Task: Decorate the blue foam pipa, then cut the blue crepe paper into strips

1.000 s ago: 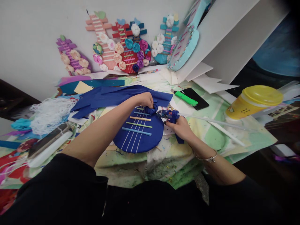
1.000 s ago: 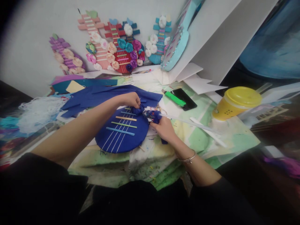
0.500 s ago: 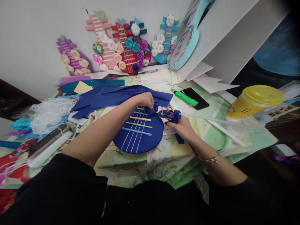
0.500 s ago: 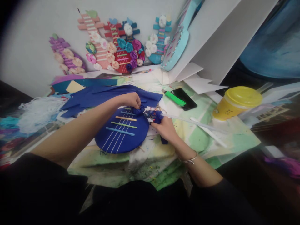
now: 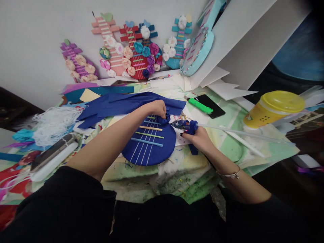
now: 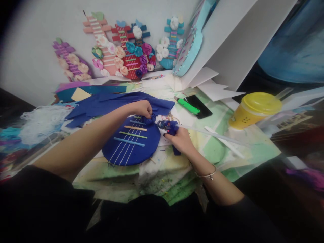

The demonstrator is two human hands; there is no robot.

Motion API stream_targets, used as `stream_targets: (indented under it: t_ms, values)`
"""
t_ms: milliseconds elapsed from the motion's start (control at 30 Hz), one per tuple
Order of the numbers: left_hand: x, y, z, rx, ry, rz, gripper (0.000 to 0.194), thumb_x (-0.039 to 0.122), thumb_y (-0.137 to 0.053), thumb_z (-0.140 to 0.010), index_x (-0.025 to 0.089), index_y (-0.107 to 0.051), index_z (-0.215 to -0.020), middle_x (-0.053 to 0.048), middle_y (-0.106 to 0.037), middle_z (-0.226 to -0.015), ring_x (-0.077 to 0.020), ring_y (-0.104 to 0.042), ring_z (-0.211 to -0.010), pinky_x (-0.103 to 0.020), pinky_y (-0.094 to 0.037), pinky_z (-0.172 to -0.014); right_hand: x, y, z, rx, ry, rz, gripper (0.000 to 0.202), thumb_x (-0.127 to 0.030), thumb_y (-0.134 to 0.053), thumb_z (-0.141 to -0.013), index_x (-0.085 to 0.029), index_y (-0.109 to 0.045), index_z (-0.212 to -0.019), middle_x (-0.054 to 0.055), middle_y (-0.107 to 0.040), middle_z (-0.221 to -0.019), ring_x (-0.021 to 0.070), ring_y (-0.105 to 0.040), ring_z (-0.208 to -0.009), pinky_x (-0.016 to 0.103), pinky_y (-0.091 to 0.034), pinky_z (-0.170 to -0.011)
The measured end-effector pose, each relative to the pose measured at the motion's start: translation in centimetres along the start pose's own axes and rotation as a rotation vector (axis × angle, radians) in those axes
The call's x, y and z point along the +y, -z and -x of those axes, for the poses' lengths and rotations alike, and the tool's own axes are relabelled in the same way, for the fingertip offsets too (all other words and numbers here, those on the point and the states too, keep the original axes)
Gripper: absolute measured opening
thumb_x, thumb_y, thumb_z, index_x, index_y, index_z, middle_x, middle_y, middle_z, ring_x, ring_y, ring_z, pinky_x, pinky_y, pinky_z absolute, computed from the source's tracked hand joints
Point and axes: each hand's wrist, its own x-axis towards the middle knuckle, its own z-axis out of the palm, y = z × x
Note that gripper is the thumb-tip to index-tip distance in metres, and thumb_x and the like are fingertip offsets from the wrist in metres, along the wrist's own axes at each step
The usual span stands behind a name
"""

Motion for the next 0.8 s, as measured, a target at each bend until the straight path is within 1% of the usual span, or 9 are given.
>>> stream_targets:
  t_ms: [100, 167, 400, 567, 700, 800]
  values:
    - [0.1, 0.0, 0.0, -0.002, 0.002, -0.010, 0.010, 0.021, -0.067, -0.052, 0.015, -0.071, -0.059, 0.003, -0.053, -0.049, -0.0119, -0.047, -0.057, -0.024, -0.031, -0.057, 0.1, 0.1, 0.1, 0.014, 0.022, -0.054, 0.037, -0.031, -0.064, -0.067, -0.014, -0.069, -0.099, 0.006, -0.070, -0.091, 0.0241, -0.060, -0.084, 0.033, -0.046, -0.072]
    - [0.2, 0.0, 0.0, -0.007, 0.003, -0.013, 0.010, 0.021, -0.067, -0.053, 0.015, -0.071, -0.060, 0.003, -0.054, -0.050, -0.0125, -0.048, -0.058, -0.024, -0.032, -0.058, 0.2, 0.2, 0.3, 0.023, 0.018, -0.088, 0.039, -0.031, -0.065, -0.067, -0.014, -0.069, -0.101, 0.006, -0.070, -0.094, 0.0249, -0.061, -0.086, 0.033, -0.047, -0.074]
    - [0.1, -0.1, -0.2, -0.005, -0.007, -0.024, 0.013, 0.021, -0.067, -0.052, 0.015, -0.072, -0.062, 0.002, -0.056, -0.050, -0.0134, -0.050, -0.058, -0.024, -0.032, -0.058, 0.5, 0.5, 0.7, 0.029, -0.053, -0.118, 0.034, -0.032, -0.065, -0.065, -0.013, -0.070, -0.093, 0.005, -0.070, -0.081, 0.0223, -0.060, -0.073, 0.031, -0.045, -0.065]
    - [-0.4, 0.1, -0.1, -0.019, -0.037, -0.001, 0.012, 0.022, -0.067, -0.054, 0.015, -0.072, -0.062, 0.002, -0.057, -0.051, -0.0121, -0.049, -0.056, -0.023, -0.032, -0.057, 0.4, 0.6, 0.9, 0.044, -0.051, -0.197, 0.030, -0.030, -0.067, -0.063, -0.014, -0.070, -0.088, 0.004, -0.069, -0.079, 0.0213, -0.060, -0.073, 0.032, -0.045, -0.068]
    - [-0.8, 0.3, 0.2, -0.048, -0.061, 0.035, 0.016, 0.026, -0.066, -0.057, 0.014, -0.072, -0.065, 0.001, -0.058, -0.054, -0.0124, -0.049, -0.055, -0.024, -0.033, -0.057, 0.3, 0.8, 1.2, 0.088, -0.060, -0.231, 0.026, -0.030, -0.069, -0.063, -0.015, -0.069, -0.083, 0.003, -0.068, -0.075, 0.0218, -0.060, -0.072, 0.032, -0.044, -0.067]
    - [-1.1, 0.5, 0.4, -0.062, -0.072, 0.067, 0.017, 0.028, -0.065, -0.058, 0.014, -0.072, -0.066, 0.000, -0.060, -0.057, -0.0126, -0.049, -0.056, -0.025, -0.033, -0.058, 0.4, 0.9, 1.3, 0.113, -0.048, -0.265, 0.025, -0.030, -0.069, -0.063, -0.015, -0.068, -0.083, 0.003, -0.069, -0.077, 0.0214, -0.060, -0.073, 0.032, -0.044, -0.068]
